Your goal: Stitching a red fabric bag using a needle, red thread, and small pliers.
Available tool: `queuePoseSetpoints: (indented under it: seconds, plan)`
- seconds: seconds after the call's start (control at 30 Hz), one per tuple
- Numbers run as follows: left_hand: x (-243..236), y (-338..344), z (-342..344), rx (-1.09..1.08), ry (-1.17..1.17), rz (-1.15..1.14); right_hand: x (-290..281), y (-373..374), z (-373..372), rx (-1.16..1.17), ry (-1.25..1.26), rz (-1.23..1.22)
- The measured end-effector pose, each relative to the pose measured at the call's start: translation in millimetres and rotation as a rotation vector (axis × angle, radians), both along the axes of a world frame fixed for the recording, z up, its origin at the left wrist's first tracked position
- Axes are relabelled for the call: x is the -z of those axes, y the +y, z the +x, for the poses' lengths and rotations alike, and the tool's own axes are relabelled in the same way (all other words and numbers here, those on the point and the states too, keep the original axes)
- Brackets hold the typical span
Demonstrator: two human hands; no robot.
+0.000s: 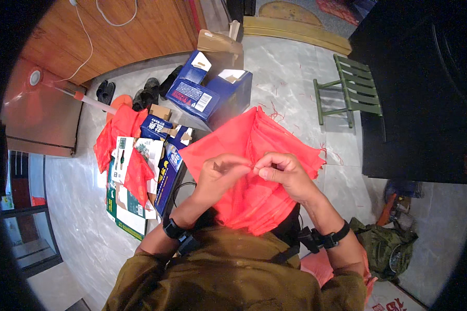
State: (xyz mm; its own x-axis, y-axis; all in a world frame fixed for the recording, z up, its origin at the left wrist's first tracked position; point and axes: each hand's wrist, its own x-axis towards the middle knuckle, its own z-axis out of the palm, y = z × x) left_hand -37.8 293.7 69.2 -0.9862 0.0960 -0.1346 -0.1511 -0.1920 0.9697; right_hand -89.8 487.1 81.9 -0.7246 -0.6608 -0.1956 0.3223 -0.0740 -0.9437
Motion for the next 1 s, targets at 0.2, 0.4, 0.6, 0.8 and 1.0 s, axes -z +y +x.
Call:
queuePoseSetpoints:
  seconds: [0.2,0.4,0.6,0.8,1.0]
  plan:
    - [3.9,3.2,-3.8,-0.026,0.068,-0.018,-0.3,-0.6,-0.1,0.030,-0.086,-0.041]
    - [3.8,1.7,-5.8,-0.070,-0.142,0.165,-24.6,-2.3,-0.5,0.132,0.320,0.278]
    - [1.5,-0.7,-3.8,-0.026,-0.152,0.114,-37.0,-7.4,9.1,0.115,0.340,0.412]
    - [10.3,0.0,-2.6,-0.055,0.006,0.067,-44.1,-10.0,8.1,0.092,0.444,0.438]
    - [9.0,-0.2,-2.7,-0.049,0.060,0.041,-44.3,-8.9,8.1,0.079,0.429,0.459]
